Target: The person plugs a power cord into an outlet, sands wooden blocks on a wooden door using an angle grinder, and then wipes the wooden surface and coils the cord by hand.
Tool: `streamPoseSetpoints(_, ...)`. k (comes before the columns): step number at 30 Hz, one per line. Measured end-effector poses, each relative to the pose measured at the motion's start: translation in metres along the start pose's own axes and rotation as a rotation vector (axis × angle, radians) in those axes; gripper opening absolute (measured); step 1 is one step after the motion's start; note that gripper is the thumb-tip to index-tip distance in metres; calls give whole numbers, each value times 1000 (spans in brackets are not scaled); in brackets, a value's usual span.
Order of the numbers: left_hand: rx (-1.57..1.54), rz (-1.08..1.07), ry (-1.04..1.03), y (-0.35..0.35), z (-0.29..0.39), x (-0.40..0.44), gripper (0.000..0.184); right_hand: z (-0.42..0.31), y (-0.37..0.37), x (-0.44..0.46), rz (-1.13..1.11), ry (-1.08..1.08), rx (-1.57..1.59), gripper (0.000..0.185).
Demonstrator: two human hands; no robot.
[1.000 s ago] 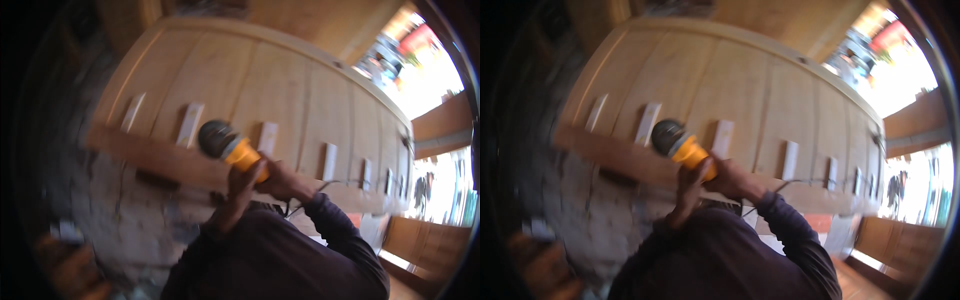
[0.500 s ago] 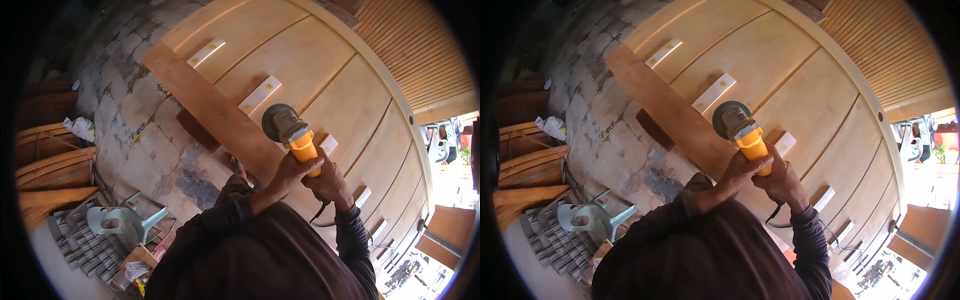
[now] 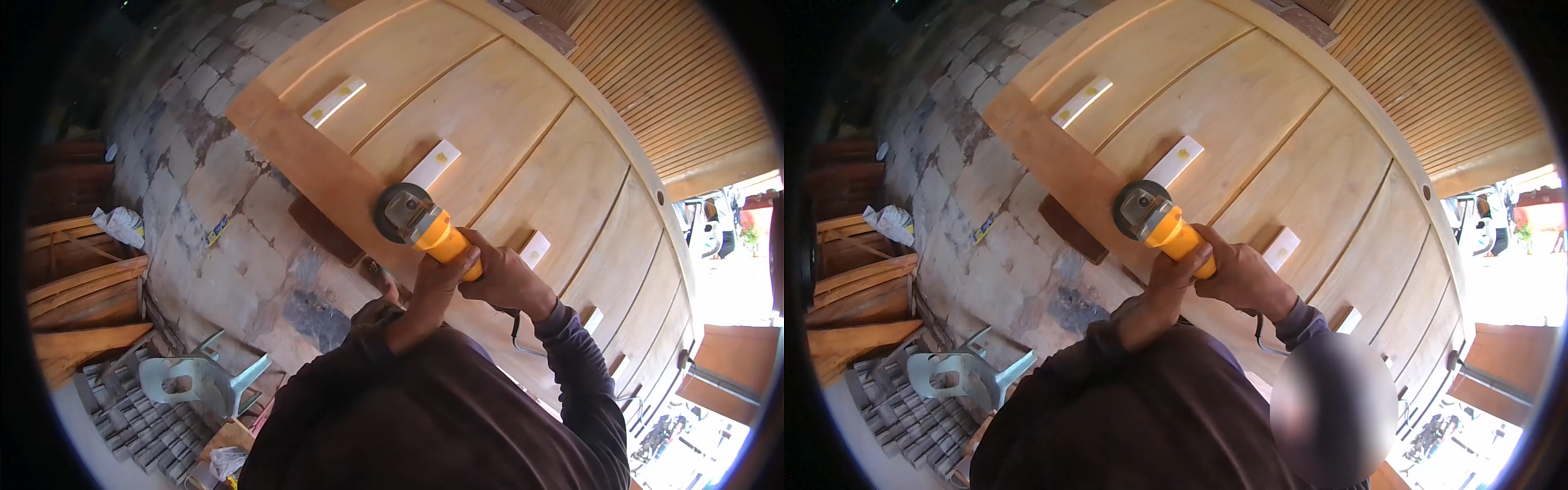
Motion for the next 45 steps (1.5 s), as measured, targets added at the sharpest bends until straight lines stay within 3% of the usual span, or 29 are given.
streamPoseSetpoints(7,19,-8,32,1,3,10,31,6,1,11,34,-6,-50,80)
streamPoseSetpoints(12,46,-124,26,-14,-8,33,39,20,17,13,126,-6,-40,77)
streamPoseSetpoints(16,36,-163,96,-29,-21,47,40,34,32,14,130,-116,43,75)
streamPoseSetpoints(21,15,-91,-6,-32,-20,55,39,41,38,17,131,-135,0,74)
streamPoseSetpoints(27,8,-33,-50,-16,-4,39,37,26,19,22,81,-1,20,75)
streamPoseSetpoints(29,11,4,-58,-16,-2,39,36,24,24,23,67,-77,24,76)
streamPoseSetpoints(39,48,-24,-36,-24,-11,45,41,37,29,23,76,-59,44,72)
streamPoseSetpoints(42,77,-60,-36,-28,-5,56,42,32,40,29,215,71,-86,74)
streamPoseSetpoints(45,83,-84,-11,-29,-13,63,43,41,42,31,157,-47,-37,75)
Point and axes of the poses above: each hand's wrist, its own x-axis towards the middle knuckle, its own y-axis out of the back of the hand, z = x × y, the point moved 10 cm from there along x, towards the middle knuckle, and after that the axes turned 3 degrees about -y, right-handed, at the moved point
